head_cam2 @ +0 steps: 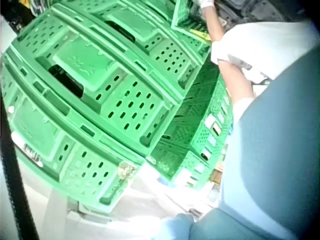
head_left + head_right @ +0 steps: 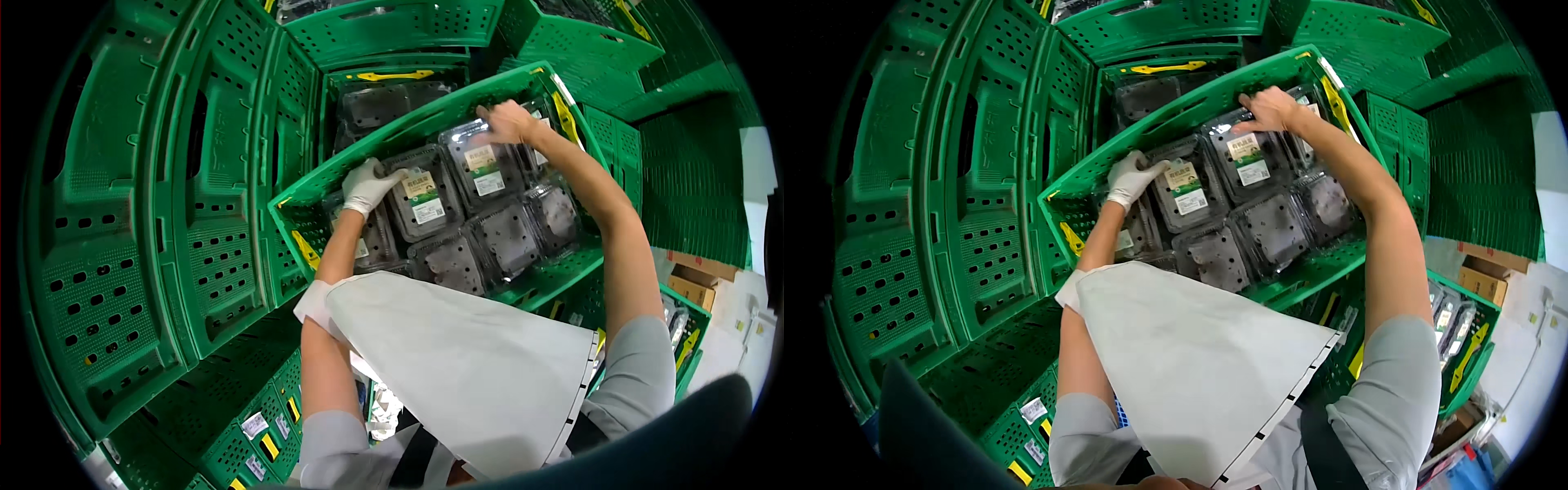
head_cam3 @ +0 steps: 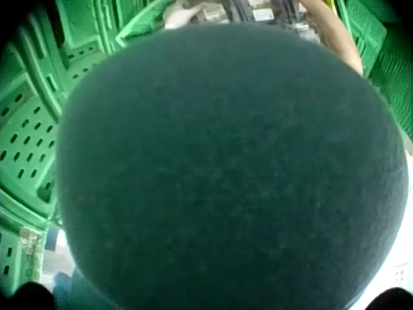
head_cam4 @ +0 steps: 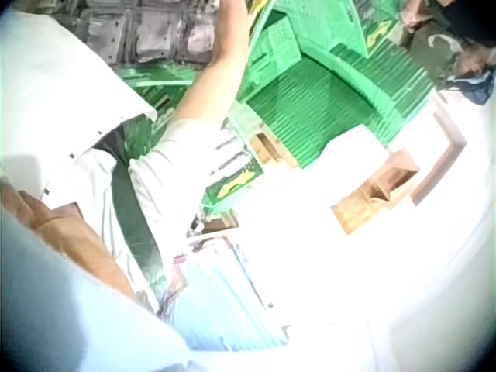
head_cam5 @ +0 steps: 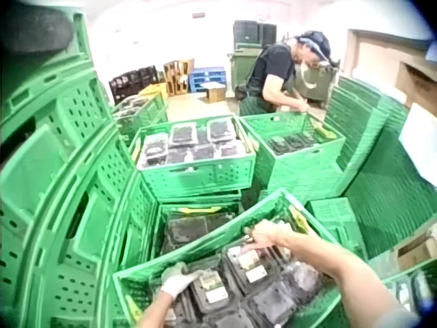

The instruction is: The person applies labels to plastic containers of food inside green crates, moves crates onto a blue pallet, and transfers plastic containers between crates by hand.

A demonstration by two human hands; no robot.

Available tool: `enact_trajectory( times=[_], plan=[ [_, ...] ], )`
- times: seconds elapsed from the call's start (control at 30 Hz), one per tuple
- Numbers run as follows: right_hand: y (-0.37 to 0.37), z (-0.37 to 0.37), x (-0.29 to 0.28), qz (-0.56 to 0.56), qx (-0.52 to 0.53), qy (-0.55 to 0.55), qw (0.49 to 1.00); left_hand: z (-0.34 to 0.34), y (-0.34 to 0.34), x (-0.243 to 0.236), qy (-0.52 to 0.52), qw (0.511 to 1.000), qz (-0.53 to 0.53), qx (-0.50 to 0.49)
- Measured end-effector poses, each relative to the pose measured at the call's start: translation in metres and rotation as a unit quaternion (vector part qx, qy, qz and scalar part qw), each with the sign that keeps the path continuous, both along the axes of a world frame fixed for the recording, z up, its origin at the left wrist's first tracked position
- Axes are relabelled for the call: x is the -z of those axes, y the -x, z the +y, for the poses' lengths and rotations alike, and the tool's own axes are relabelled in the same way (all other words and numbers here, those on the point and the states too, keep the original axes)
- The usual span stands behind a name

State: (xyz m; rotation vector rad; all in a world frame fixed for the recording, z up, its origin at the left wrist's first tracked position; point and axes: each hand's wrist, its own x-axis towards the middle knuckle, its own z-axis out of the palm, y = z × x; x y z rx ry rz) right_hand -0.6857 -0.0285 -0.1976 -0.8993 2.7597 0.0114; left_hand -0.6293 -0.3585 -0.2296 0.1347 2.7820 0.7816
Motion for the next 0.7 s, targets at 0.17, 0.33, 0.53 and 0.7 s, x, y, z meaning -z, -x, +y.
enact_trajectory(
  times=[0.17,0.33,0.53,0.7],
  plan=[
    [-0.020,0.022,-0.024,0.061,0.007,0.081,0.995,0.005,-0.012,-0.052,-0.065,0.997,0.045,0.024],
    [-0.040,0.018,-0.042,0.110,-0.052,0.146,0.982,0.018,-0.048,-0.092,-0.018,0.954,0.280,0.106],
    [-0.072,0.012,-0.057,0.195,-0.107,0.161,0.962,0.024,-0.068,-0.125,-0.038,0.912,0.400,0.084],
    [-0.052,0.018,-0.048,0.208,-0.057,0.211,0.953,0.021,-0.078,-0.141,-0.037,0.909,0.412,0.049]
  ],
)
